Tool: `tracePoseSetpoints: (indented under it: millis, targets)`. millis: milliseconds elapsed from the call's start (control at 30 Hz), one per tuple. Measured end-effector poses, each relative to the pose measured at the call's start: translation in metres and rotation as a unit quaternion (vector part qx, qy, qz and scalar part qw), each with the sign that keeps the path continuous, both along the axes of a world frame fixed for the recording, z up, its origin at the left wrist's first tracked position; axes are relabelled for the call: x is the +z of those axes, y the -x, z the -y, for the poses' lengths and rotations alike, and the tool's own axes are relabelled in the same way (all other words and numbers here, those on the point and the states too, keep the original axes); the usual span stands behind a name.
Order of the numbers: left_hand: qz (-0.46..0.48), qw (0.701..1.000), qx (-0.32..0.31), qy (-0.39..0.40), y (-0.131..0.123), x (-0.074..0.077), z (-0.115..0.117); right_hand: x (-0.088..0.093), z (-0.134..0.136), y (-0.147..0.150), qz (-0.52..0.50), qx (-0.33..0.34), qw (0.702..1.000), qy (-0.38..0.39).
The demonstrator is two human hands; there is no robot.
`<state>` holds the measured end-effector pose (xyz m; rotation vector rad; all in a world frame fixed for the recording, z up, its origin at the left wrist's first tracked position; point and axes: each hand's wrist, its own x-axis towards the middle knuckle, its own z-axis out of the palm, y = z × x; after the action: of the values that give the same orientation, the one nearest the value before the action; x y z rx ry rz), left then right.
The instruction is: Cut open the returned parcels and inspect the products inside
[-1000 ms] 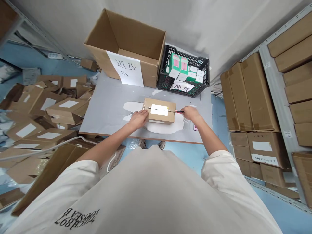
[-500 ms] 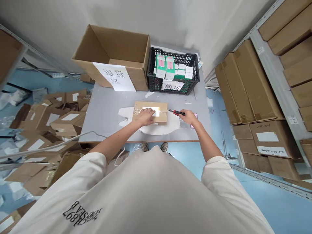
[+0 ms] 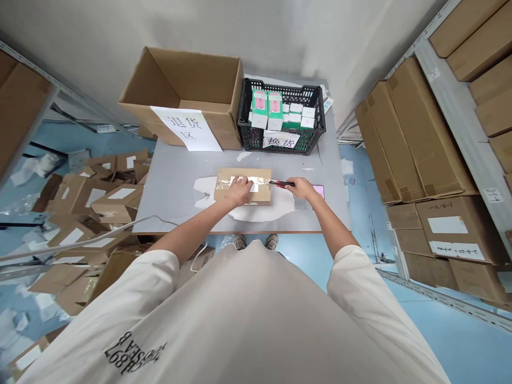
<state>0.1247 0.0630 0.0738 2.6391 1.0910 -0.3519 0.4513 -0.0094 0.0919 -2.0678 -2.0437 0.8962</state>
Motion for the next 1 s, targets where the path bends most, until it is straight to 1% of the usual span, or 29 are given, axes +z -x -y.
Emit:
tracePoseSetpoints:
  millis: [133, 233, 300, 367, 433, 500, 600, 667, 733, 800, 900, 933, 1000]
  targets:
    - [0.011, 1.0, 0.004, -0.001, 0.004, 0.0, 0.006, 0.007, -0.024, 0.0, 0.066, 0.068, 0.995, 0.034]
    - [-0.006, 1.0, 0.0, -0.016, 0.006, 0.003, 0.01, 0.013, -0.042, 0.004, 0.106, 0.118, 0.987, 0.032]
    - [-0.017, 1.0, -0.003, -0.025, 0.007, 0.005, 0.011, 0.015, -0.052, 0.005, 0.116, 0.144, 0.982, 0.029]
    - [-0.015, 0.999, -0.005, -0.03, 0.007, 0.005, 0.011, 0.014, -0.058, 0.004, 0.098, 0.147, 0.983, 0.047]
    - [-0.003, 1.0, -0.004, -0.024, 0.007, 0.004, 0.01, 0.01, -0.057, 0.0, 0.04, 0.126, 0.987, 0.089]
    - [0.006, 1.0, 0.003, -0.015, 0.007, 0.002, 0.008, 0.003, -0.049, -0.005, -0.046, 0.089, 0.985, 0.137]
    - [0.001, 1.0, 0.011, -0.007, 0.005, -0.002, 0.004, -0.011, -0.024, -0.01, -0.161, 0.021, 0.968, 0.189]
    - [-0.002, 1.0, 0.009, -0.012, 0.004, -0.004, 0.002, -0.019, -0.003, -0.011, -0.211, -0.02, 0.956, 0.204]
    - [0.001, 1.0, 0.002, -0.016, 0.005, -0.005, 0.001, -0.026, 0.017, -0.011, -0.255, -0.041, 0.941, 0.216]
    - [0.007, 1.0, -0.007, -0.01, 0.006, -0.004, -0.001, -0.031, 0.034, -0.011, -0.295, -0.076, 0.931, 0.203]
    - [0.017, 1.0, -0.008, 0.014, 0.008, 0.002, -0.003, -0.032, 0.049, -0.011, -0.323, -0.161, 0.921, 0.148]
    - [0.026, 0.999, -0.001, 0.02, 0.008, 0.005, -0.005, -0.031, 0.051, -0.01, -0.321, -0.182, 0.92, 0.131]
    - [0.046, 0.998, 0.027, 0.018, 0.007, 0.011, -0.009, -0.027, 0.052, -0.008, -0.307, -0.198, 0.925, 0.103]
